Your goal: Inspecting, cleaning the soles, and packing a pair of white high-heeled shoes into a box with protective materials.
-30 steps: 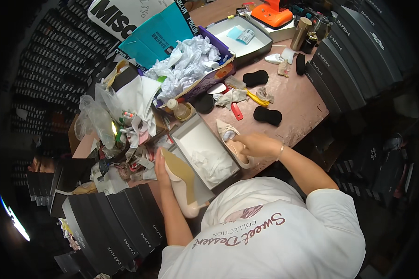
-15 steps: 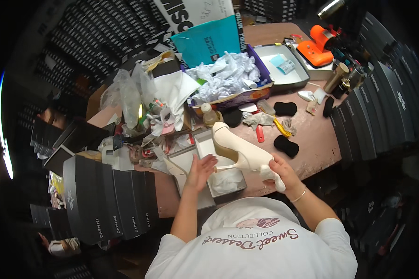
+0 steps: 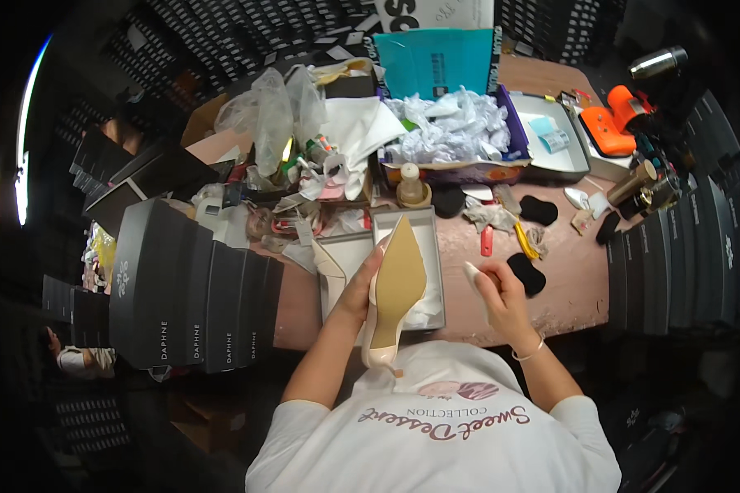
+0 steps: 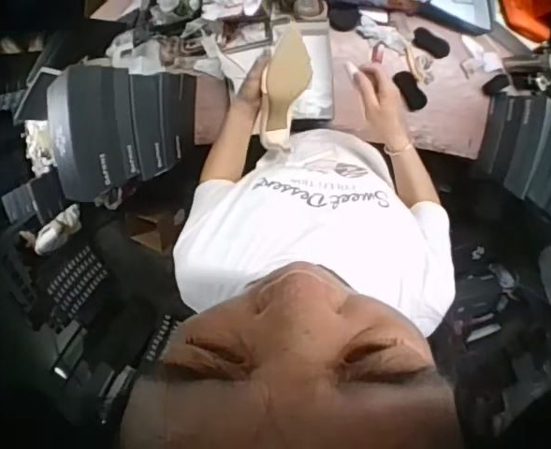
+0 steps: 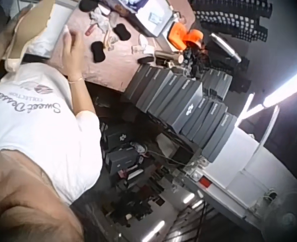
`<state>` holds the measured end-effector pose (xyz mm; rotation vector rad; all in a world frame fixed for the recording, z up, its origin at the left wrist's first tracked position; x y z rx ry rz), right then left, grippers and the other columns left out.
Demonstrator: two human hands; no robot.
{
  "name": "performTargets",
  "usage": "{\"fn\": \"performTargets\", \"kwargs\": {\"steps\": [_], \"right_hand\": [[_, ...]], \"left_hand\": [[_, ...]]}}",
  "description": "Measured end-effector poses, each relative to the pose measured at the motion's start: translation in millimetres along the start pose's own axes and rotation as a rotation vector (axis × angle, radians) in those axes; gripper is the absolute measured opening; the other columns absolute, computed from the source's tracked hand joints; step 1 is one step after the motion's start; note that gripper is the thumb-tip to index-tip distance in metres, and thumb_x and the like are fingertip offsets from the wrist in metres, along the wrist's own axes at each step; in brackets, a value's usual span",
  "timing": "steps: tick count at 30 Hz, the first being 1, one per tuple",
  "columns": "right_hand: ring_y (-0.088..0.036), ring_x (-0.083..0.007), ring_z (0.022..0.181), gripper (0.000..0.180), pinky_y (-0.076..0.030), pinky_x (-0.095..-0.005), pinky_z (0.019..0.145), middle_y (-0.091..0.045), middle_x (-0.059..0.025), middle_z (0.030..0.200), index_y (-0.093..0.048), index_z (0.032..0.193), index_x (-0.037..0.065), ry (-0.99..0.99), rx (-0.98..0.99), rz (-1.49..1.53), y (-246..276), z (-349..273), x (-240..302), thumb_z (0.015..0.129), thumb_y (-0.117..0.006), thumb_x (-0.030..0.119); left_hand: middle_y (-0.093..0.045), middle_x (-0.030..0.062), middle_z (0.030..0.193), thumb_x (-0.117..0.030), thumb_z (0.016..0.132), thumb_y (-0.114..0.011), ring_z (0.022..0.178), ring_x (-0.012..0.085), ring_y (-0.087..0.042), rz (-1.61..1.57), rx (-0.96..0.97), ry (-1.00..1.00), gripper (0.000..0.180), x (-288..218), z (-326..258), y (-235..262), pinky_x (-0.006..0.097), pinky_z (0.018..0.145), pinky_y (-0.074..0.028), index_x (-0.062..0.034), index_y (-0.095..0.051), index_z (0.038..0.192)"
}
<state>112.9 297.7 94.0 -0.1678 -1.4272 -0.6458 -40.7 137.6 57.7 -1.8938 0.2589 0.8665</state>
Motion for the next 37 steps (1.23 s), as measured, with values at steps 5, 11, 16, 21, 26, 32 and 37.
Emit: {"fn": "performTargets", "kwargs": {"steps": [5, 11, 16, 21, 26, 32, 37], "right_hand": [[-0.056, -0.0281, 0.056, 0.017, -0.046, -0.0389, 0.049, -0.052, -0.0081, 0.067, -0.05, 0.077, 0.009, 0.525, 0.176, -0.435, -56, -1, 39, 0.086, -0.061, 0.018], [-0.057, -0.0317, 0.056, 0.016, -0.045, -0.0404, 0.049, -0.053, -0.0117, 0.066, -0.051, 0.079, 0.007, 0.389, 0.275, -0.42, -63, -10, 39, 0.086, -0.061, 0.018], [-0.057, -0.0302, 0.055, 0.017, -0.046, -0.0395, 0.049, -0.053, -0.0114, 0.063, -0.052, 0.076, 0.008, 0.4, 0.307, -0.432, -69, -19, 47, 0.084, -0.062, 0.018], [-0.058, -0.0317, 0.057, 0.015, -0.048, -0.0406, 0.051, -0.055, -0.0119, 0.065, -0.052, 0.077, 0.006, 0.693, 0.187, -0.362, -72, -27, 69, 0.083, -0.06, 0.017], [-0.058, -0.0312, 0.057, 0.018, -0.047, -0.0399, 0.05, -0.054, -0.0119, 0.065, -0.05, 0.076, 0.007, 0.516, 0.315, -0.389, -69, -13, 54, 0.085, -0.06, 0.019], [-0.057, -0.0343, 0.057, 0.015, -0.044, -0.0408, 0.046, -0.052, -0.0133, 0.065, -0.051, 0.079, 0.006, 0.387, 0.066, -0.332, -45, 29, 23, 0.087, -0.059, 0.016], [-0.062, -0.026, 0.062, 0.015, -0.048, -0.0367, 0.05, -0.058, -0.005, 0.076, -0.049, 0.083, 0.013, 0.381, 0.114, -0.447, -42, 25, 13, 0.085, -0.061, 0.022]], "left_hand": [[-0.055, 0.012, 0.121, -0.054, 0.097, -0.035, 0.106, 0.021, -0.057, 0.035, 0.023, 0.065, 0.064, 55, -18, -20, 0.035, 0.091, -0.048, -0.0076, -0.034, 0.14], [-0.054, 0.0078, 0.119, -0.045, 0.1, -0.03, 0.109, 0.0168, -0.054, 0.026, -0.019, 0.102, 0.054, 54, -12, -18, 0.031, 0.094, -0.045, -0.0073, -0.036, 0.139], [-0.054, 0.0079, 0.121, -0.04, 0.099, -0.032, 0.111, 0.0171, -0.054, 0.13, 0.02, 0.116, 0.052, 54, -18, -35, 0.032, 0.095, -0.044, -0.0061, -0.037, 0.138], [-0.051, 0.0085, 0.128, -0.039, 0.098, -0.031, 0.116, 0.0181, -0.051, 0.119, -0.028, 0.13, 0.054, 50, -21, -30, 0.032, 0.099, -0.042, -0.0056, -0.034, 0.141], [-0.051, 0.0098, 0.128, -0.038, 0.098, -0.031, 0.116, 0.0194, -0.052, 0.089, -0.129, 0.101, 0.054, 53, -14, -23, 0.033, 0.098, -0.042, -0.0059, -0.034, 0.141], [-0.051, 0.0095, 0.13, -0.037, 0.097, -0.033, 0.118, 0.0188, -0.05, 0.094, -0.121, 0.08, 0.053, 52, -17, -30, 0.031, 0.102, -0.038, -0.0069, -0.036, 0.141], [-0.048, 0.0096, 0.135, -0.039, 0.097, -0.034, 0.121, 0.0191, -0.049, 0.039, -0.032, 0.177, 0.057, 55, -15, -23, 0.032, 0.103, -0.038, -0.0084, -0.031, 0.145]]}}
Point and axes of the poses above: each hand's wrist, its own z-axis towards the middle knuckle, its own y-axis out of the back of the hand, x = y × z, the point moved 5 cm from there along z, towards the middle knuckle
